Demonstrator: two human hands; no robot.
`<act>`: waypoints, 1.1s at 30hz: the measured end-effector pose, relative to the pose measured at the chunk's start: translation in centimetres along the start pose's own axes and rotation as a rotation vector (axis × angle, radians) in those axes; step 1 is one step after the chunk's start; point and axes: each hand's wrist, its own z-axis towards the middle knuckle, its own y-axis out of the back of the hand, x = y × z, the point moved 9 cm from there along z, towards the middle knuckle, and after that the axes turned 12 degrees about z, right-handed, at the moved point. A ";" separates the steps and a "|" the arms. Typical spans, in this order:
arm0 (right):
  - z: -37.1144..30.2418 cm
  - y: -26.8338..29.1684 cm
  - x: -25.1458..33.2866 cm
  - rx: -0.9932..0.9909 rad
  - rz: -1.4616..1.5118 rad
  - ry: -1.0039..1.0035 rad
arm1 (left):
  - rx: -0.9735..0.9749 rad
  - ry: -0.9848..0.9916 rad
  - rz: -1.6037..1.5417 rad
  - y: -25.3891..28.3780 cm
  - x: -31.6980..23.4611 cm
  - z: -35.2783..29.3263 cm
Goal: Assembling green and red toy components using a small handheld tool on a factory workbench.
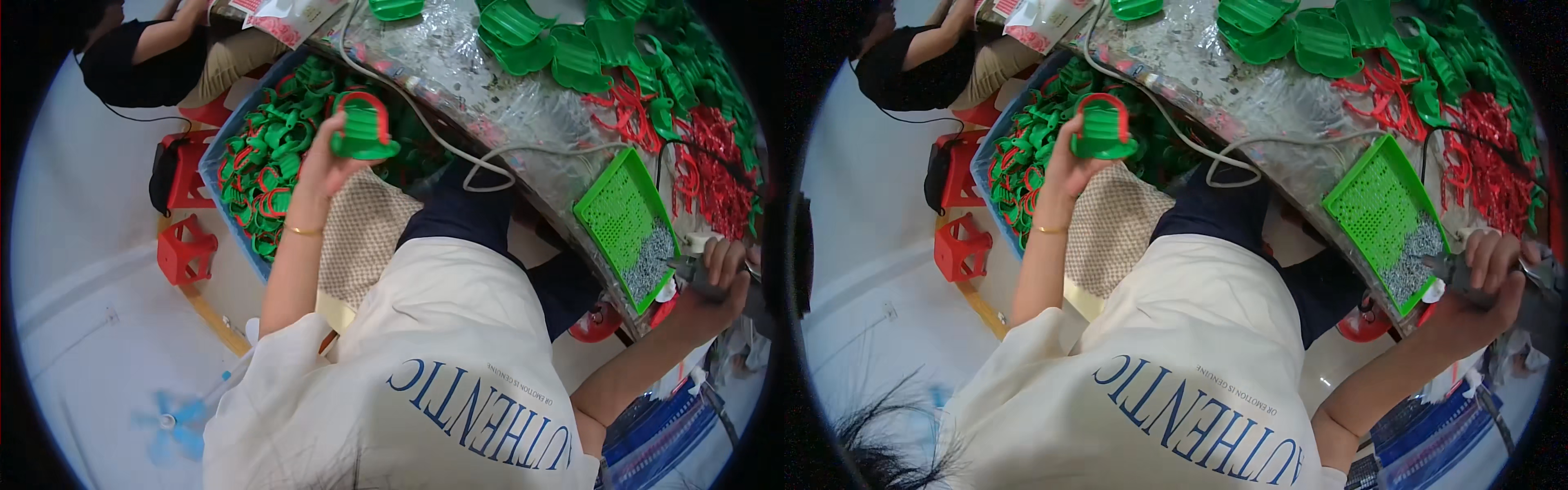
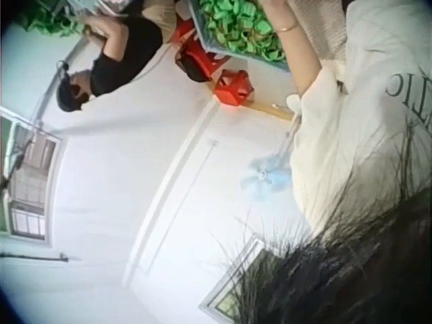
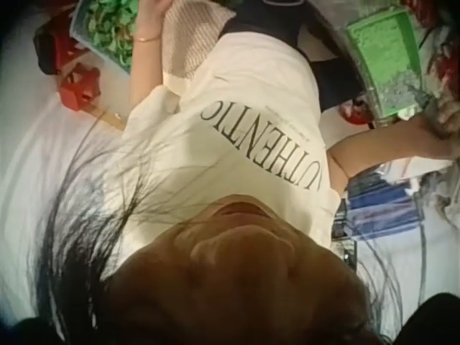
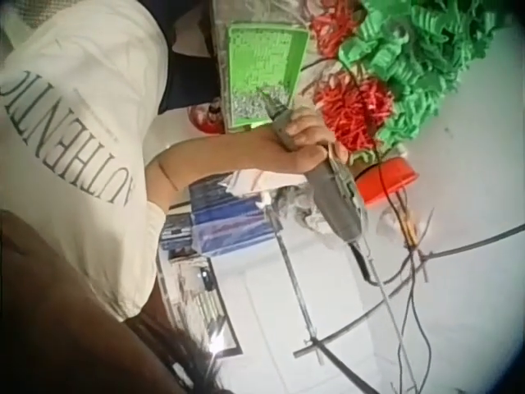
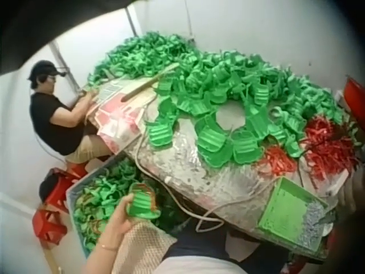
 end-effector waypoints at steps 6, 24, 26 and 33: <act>1.5 2.2 1.5 -0.090 -0.196 0.098 | -0.580 -0.232 1.094 13.9 -2.0 2.6; -6.3 0.4 8.5 -0.544 -0.975 0.919 | -0.323 -0.740 1.192 -17.3 -8.3 15.4; -4.9 0.4 5.0 -0.338 -0.991 0.542 | -0.318 -0.778 1.094 -17.2 -8.9 14.3; 6.0 3.8 -9.2 0.007 -1.253 -0.077 | -0.118 -0.458 0.458 -15.1 -6.4 8.8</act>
